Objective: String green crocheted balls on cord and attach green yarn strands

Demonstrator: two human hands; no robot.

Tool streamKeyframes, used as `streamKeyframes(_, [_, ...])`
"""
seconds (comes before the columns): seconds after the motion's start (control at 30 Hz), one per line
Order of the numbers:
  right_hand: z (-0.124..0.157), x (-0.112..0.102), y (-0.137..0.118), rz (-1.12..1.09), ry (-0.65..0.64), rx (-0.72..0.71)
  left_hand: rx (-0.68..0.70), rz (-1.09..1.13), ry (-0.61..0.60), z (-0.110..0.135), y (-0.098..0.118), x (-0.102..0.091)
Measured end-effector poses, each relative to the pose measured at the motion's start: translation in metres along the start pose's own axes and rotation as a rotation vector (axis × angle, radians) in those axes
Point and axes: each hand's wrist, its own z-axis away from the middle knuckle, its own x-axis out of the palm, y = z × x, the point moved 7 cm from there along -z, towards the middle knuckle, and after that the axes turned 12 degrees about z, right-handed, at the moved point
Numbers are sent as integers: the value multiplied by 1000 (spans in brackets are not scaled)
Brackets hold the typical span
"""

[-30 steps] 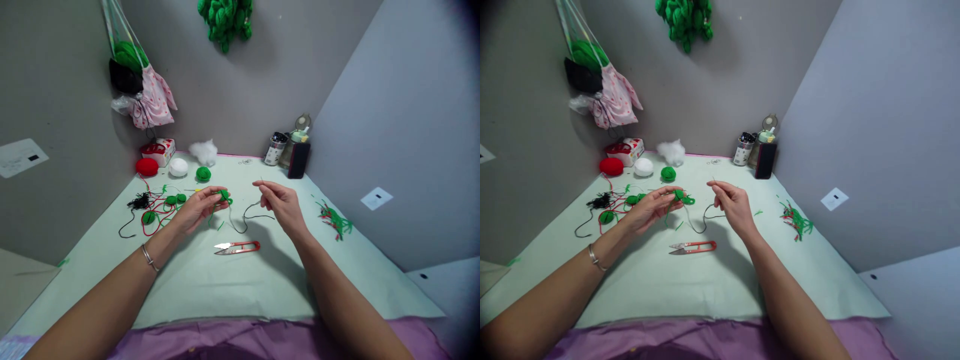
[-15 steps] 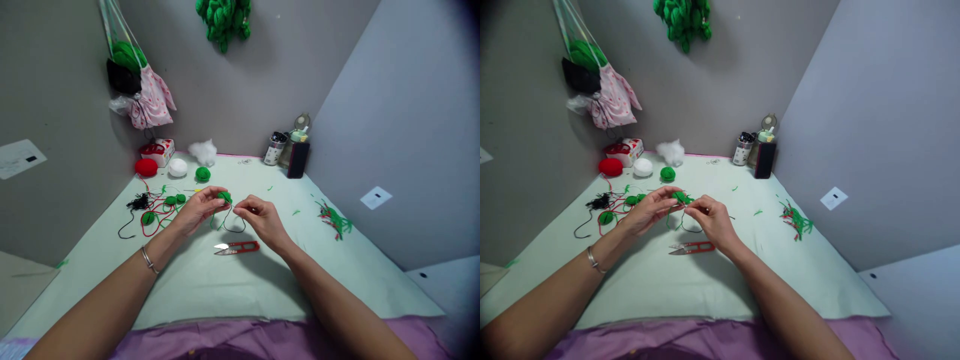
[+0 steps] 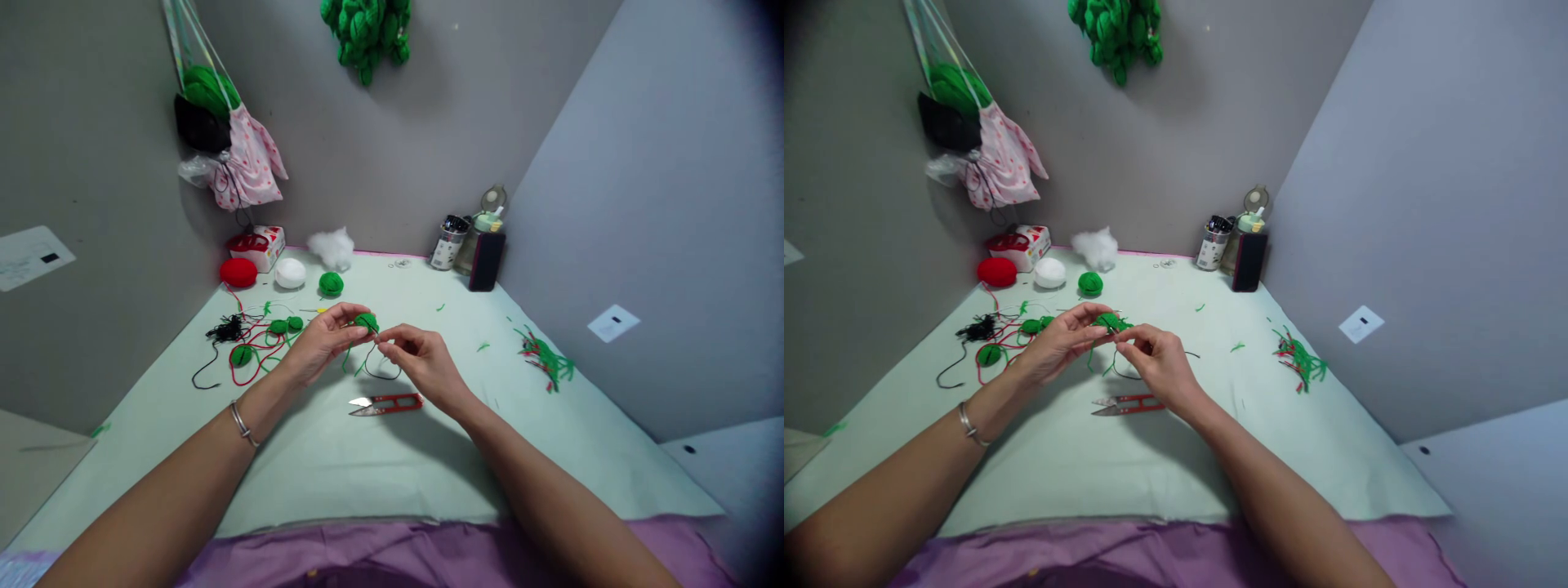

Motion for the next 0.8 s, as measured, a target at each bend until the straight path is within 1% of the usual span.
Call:
streamKeyframes(0.3, [0, 3, 2, -15, 19, 20, 8, -12, 6, 0, -1, -2])
streamKeyframes(0.47, [1, 3, 1, -31, 26, 23, 5, -3, 1, 1, -2, 2])
streamKeyframes(0.63, [0, 2, 1, -59, 35, -8, -17, 5, 4, 2, -2, 7])
streamKeyframes(0.8, [-1, 1, 4, -62, 58, -15, 28, -53, -19, 2, 1, 7])
